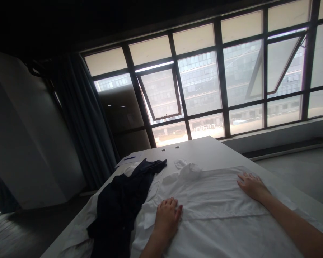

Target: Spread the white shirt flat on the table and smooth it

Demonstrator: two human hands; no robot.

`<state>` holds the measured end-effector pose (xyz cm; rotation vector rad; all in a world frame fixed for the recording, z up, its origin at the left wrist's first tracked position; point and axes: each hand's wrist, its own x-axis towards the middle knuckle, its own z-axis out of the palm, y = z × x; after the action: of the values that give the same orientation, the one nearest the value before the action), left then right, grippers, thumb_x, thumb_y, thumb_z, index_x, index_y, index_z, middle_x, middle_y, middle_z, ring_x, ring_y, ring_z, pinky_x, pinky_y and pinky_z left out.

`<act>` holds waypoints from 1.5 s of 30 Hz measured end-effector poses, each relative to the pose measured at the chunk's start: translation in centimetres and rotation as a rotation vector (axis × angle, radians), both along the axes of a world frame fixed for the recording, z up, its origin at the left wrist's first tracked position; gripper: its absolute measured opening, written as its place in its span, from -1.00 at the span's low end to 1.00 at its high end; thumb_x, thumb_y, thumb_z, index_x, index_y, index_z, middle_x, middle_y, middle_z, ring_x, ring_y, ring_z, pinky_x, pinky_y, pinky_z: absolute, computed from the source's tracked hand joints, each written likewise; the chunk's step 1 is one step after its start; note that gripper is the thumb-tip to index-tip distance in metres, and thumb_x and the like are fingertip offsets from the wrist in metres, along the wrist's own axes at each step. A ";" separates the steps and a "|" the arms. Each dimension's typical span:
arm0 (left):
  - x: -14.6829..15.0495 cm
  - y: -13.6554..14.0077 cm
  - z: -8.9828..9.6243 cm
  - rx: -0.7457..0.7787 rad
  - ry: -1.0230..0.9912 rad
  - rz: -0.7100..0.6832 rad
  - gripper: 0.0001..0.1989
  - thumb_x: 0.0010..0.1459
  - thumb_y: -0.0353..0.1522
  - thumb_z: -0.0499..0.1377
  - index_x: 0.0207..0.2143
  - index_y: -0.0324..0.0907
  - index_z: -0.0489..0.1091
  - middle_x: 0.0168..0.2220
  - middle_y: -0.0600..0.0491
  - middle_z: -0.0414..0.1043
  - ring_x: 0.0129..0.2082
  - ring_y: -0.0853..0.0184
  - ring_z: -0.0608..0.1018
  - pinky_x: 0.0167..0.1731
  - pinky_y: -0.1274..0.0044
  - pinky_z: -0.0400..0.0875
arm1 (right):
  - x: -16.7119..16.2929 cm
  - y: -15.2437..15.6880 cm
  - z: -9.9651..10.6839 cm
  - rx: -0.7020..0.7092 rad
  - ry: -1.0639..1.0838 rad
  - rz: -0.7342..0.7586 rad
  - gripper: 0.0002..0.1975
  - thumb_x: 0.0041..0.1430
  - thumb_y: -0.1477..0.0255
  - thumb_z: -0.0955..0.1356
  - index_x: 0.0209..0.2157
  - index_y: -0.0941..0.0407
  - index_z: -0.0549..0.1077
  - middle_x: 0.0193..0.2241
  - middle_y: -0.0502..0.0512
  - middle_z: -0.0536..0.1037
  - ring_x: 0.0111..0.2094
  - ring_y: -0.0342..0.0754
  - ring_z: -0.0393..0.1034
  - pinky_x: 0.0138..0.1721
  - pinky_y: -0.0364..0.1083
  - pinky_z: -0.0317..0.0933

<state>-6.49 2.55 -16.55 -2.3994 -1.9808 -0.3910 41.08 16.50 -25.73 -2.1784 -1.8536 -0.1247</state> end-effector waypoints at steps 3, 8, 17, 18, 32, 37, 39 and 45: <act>0.1 0.1 0.2 0.034 0.022 0.038 -0.53 0.42 -0.10 -0.14 -0.02 -0.05 0.50 0.00 -0.05 0.53 0.04 0.11 0.48 0.07 0.29 0.30 | -0.1 0.0 0.0 0.002 0.005 0.008 -0.38 0.31 0.15 0.16 0.28 0.11 0.39 0.33 0.31 0.30 0.35 0.33 0.14 0.33 0.34 -0.04; -1.0 0.7 -1.6 -0.031 0.087 0.086 -0.41 0.39 -0.04 -0.12 0.29 -0.11 0.30 0.35 -0.10 0.25 0.35 0.09 0.24 0.32 0.26 0.09 | -0.1 -0.1 0.2 0.002 0.012 0.020 -0.38 0.31 0.15 0.17 0.28 0.12 0.40 0.32 0.33 0.31 0.34 0.34 0.16 0.33 0.35 -0.02; -1.1 0.3 -1.1 -0.244 0.104 0.085 -0.29 0.37 -0.02 -0.24 0.47 -0.10 -0.04 0.52 -0.06 -0.23 0.49 -0.02 -0.15 0.41 0.07 -0.22 | -0.5 -0.5 0.7 -0.012 0.015 0.038 -0.36 0.30 0.13 0.16 0.28 0.12 0.40 0.32 0.31 0.31 0.35 0.33 0.15 0.34 0.34 -0.03; -1.0 0.1 -0.7 -0.259 0.105 0.081 -0.28 0.37 -0.02 -0.23 0.47 -0.12 -0.05 0.52 -0.08 -0.23 0.49 -0.04 -0.15 0.40 0.07 -0.22 | -0.5 -0.5 0.8 -0.013 0.016 0.038 -0.36 0.30 0.13 0.16 0.28 0.12 0.40 0.32 0.31 0.31 0.35 0.32 0.15 0.34 0.33 -0.03; -0.7 -2.3 3.9 -0.335 0.095 0.093 -0.28 0.21 0.00 0.08 0.29 -0.23 0.29 0.31 -0.21 0.27 0.25 -0.09 0.34 0.21 0.16 0.30 | -2.5 -3.9 0.8 -0.020 0.007 0.050 -0.33 0.28 0.12 0.13 0.30 0.10 0.37 0.35 0.24 0.28 0.38 0.25 0.12 0.37 0.28 -0.06; -1.5 -3.0 4.9 -0.352 0.135 0.065 -0.34 0.14 0.00 0.17 0.14 -0.26 0.44 0.13 -0.21 0.47 0.11 -0.06 0.49 0.18 0.24 0.36 | -2.1 -5.7 -0.1 -0.029 -0.015 0.062 -0.33 0.29 0.11 0.11 0.31 0.08 0.36 0.37 0.19 0.25 0.40 0.22 0.07 0.39 0.27 -0.08; -1.7 -3.2 5.3 -0.350 0.133 0.065 -0.40 0.15 -0.03 0.17 0.09 -0.25 0.47 0.08 -0.19 0.51 0.08 -0.04 0.52 0.15 0.25 0.38 | -1.9 -6.1 -0.5 -0.020 -0.013 0.073 -0.33 0.29 0.10 0.12 0.30 0.07 0.37 0.37 0.17 0.25 0.40 0.22 0.07 0.39 0.26 -0.09; -0.1 -3.4 3.3 -0.339 0.115 0.154 -0.23 0.15 0.07 0.15 0.29 -0.14 0.30 0.30 -0.25 0.28 0.20 -0.17 0.41 0.10 0.08 0.39 | -1.7 -6.4 -0.6 -0.007 -0.010 0.088 -0.33 0.28 0.09 0.13 0.29 0.08 0.39 0.35 0.20 0.27 0.39 0.27 0.08 0.38 0.28 -0.09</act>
<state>-6.59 -0.87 -13.21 -2.3517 -2.3165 0.0930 39.39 10.12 -26.28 -2.1012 -1.9544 -0.1117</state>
